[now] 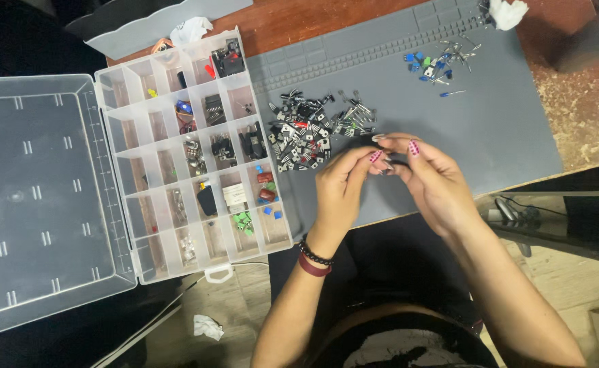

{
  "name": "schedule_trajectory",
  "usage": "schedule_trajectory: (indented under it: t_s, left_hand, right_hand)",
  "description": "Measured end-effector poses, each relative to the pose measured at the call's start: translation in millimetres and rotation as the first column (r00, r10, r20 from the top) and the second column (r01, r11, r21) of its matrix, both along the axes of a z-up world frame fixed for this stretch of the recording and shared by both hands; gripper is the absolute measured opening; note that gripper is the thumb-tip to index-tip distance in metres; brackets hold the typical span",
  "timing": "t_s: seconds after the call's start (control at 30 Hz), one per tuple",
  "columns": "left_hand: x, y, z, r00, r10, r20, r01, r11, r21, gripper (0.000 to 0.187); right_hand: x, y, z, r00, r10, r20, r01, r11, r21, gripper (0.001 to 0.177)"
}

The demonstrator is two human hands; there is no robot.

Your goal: The person sorts a pile of small electronic components on a gray mat, picking them up one by one and placing them into specific compartments of a clear plastic organizer box. The person handles various items including resistors, capacitors, and diodes.

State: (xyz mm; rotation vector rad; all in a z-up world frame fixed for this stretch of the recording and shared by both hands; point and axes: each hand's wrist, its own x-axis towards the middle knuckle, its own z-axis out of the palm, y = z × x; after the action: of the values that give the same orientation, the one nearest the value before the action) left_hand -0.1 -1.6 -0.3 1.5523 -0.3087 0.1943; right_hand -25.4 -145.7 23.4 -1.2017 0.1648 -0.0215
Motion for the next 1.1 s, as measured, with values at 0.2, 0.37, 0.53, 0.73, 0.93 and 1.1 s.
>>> schedule_trajectory:
  t_s: [0.2, 0.37, 0.53, 0.73, 0.93, 1.1]
  left_hand:
    - [0, 3, 5, 0.999, -0.031, 0.008, 0.031, 1.0, 0.007, 0.012]
    - [-2, 1, 1, 1.0, -0.02, 0.016, 0.02, 1.0, -0.003, 0.008]
    - [-2, 1, 0, 1.0, -0.02, 0.01, 0.021, 0.999, -0.036, 0.006]
    - [-5, 1, 6, 0.996, -0.018, 0.082, 0.017, 1.0, 0.015, 0.008]
    - [-5, 0, 0, 0.991, -0.012, 0.133, 0.007, 0.999, 0.035, 0.008]
    - [-2, 1, 1, 0.999, -0.036, 0.01, 0.036, 0.998, -0.058, 0.017]
  right_hand:
    - [-7, 16, -6, 0.989, -0.058, 0.136, 0.075, 0.99, -0.122, 0.029]
    - [-6, 20, -8, 0.982, -0.105, 0.16, 0.116, 0.991, -0.061, 0.031]
    - [-7, 21, -17, 0.976, -0.131, 0.174, 0.145, 0.987, -0.072, 0.032]
    - [-1, 18, -14, 0.972, -0.181, 0.148, 0.188, 0.982, -0.033, 0.035]
    - [0, 20, -17, 0.991, -0.136, -0.015, 0.137, 0.972, 0.19, 0.032]
    - [-3, 24, -5, 0.99, -0.081, 0.114, 0.086, 0.996, -0.038, 0.018]
